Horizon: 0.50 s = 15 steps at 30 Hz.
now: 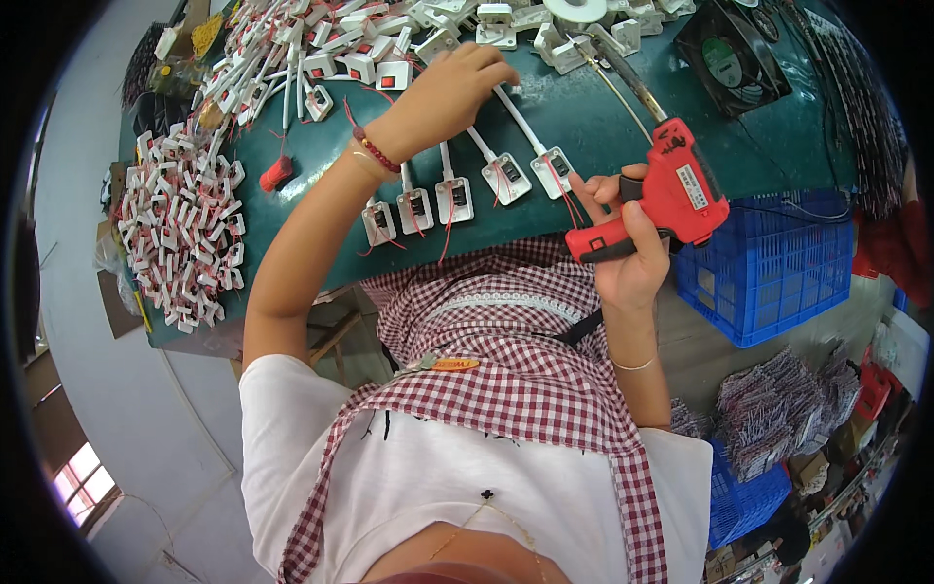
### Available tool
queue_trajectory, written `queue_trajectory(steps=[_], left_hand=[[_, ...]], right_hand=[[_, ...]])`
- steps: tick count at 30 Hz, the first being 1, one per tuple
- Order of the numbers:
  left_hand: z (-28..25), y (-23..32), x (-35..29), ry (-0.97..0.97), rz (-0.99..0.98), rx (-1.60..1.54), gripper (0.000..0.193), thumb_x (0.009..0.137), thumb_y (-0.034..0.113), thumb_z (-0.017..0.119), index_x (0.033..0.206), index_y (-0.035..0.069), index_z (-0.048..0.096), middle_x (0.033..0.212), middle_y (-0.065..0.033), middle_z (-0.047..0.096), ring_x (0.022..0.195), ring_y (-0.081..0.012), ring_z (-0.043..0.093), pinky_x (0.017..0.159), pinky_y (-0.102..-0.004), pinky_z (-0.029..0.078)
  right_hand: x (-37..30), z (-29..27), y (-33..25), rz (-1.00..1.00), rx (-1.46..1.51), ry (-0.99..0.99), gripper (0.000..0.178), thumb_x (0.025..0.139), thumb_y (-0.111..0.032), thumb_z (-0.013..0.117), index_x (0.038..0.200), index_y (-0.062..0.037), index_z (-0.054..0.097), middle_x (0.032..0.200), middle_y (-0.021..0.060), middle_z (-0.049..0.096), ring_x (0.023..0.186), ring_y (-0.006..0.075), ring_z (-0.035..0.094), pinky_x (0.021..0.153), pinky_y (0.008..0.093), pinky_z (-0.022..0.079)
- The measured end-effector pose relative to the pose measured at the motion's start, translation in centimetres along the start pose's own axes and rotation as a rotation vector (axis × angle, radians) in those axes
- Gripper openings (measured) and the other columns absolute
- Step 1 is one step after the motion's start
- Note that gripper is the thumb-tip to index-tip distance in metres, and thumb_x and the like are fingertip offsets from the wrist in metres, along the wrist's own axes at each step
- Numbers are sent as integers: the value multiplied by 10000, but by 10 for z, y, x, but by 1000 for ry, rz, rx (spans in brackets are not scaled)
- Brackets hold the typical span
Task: The person solders electronic components onto small plastic fixtures at a workbench with a soldering iron, connecting wires to circuit boards.
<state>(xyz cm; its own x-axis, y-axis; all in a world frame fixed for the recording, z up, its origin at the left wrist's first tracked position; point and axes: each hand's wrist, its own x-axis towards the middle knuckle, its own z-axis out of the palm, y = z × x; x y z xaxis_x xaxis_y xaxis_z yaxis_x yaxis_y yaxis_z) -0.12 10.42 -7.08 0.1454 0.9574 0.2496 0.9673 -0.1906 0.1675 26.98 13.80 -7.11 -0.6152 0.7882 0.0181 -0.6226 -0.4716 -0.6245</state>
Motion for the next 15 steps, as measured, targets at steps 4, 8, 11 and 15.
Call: queue_trajectory(steps=[4,8,11,15], left_hand=[[-4,-13,0,49,-25,270,224,749,76,605,965,134,610,966,-7,564,1005,-198,524,810,-361,410],[-4,-40,0,-10,18,317,118,775,128,597,893,127,589,949,3,561,1000,-184,512,797,-349,396],[-14,-41,7,-65,62,238,57,814,136,583,862,115,560,876,-3,572,957,-176,527,776,-344,390],[-25,-42,14,37,22,397,51,809,135,542,842,97,552,796,-37,584,878,-211,551,757,-368,403]], right_hand=[[2,-1,2,15,0,27,349,866,-102,539,1192,-13,452,925,135,566,1045,294,539,1049,604,315],[1,0,0,5,-7,26,354,868,-107,542,1197,-15,451,937,137,567,1097,310,521,1046,610,314],[1,3,1,1,-7,30,352,871,-113,542,1199,-19,453,950,138,568,1158,328,486,1047,612,310],[-1,6,2,2,-11,35,350,873,-112,538,1203,-30,456,954,135,569,1203,341,453,1056,609,297]])
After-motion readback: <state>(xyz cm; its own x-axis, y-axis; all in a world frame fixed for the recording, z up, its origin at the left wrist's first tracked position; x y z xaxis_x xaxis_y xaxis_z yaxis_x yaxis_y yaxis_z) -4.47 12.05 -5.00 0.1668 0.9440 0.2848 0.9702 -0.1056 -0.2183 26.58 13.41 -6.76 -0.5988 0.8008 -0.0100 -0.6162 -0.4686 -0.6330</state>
